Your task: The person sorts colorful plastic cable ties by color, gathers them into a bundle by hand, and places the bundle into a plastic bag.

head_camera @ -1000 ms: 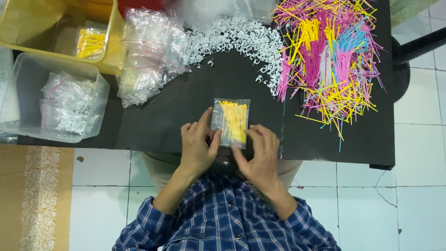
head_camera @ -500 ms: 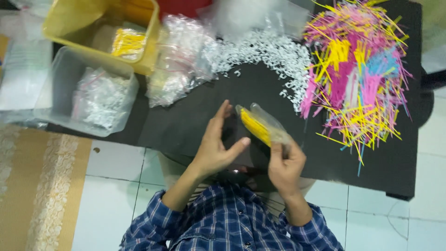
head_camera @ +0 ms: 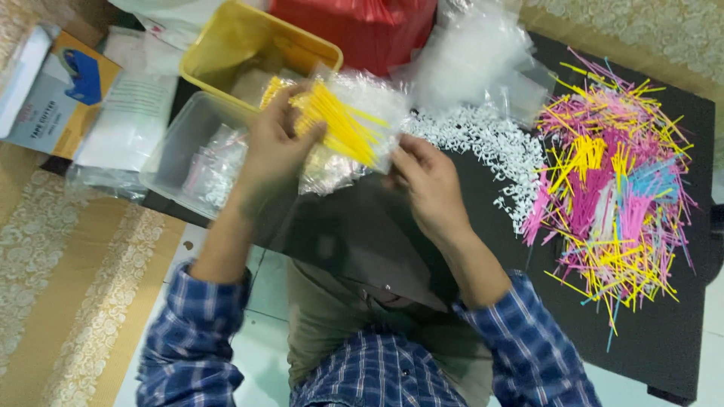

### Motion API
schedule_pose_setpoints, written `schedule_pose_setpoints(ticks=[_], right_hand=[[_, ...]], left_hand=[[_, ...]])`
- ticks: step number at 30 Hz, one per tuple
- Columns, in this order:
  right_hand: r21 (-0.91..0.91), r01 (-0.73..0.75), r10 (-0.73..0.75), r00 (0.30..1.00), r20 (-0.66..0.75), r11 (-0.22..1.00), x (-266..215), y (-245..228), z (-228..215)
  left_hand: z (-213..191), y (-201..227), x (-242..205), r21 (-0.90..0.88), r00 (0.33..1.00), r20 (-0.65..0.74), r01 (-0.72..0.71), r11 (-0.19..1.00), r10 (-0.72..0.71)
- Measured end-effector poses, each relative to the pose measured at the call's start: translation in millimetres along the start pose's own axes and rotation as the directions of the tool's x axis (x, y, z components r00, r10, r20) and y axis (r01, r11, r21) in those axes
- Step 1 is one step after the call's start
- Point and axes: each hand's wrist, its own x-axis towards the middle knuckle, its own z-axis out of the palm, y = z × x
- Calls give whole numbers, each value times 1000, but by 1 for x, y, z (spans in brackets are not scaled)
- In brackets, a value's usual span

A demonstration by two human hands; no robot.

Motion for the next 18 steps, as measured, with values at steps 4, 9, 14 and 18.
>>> schedule_pose_setpoints(ticks=[4,9,14,18], right_hand=[[-102,-25,27,999,25,994,79,7,45],[-474,275,-241,961,134,837,112,36,47],[-666,210,-121,977,178,716,50,23,-7],[-722,177,-108,984,141,669,14,44,-70]], left_hand=[[-54,5,70,285,967,-109,252,925,-230],[-106,-39,115,716,917,-333,397,575,-218],[-67,-47,78,893,967,-153,48,448,202],[26,-26,13,843,940,171,-294,451,294]])
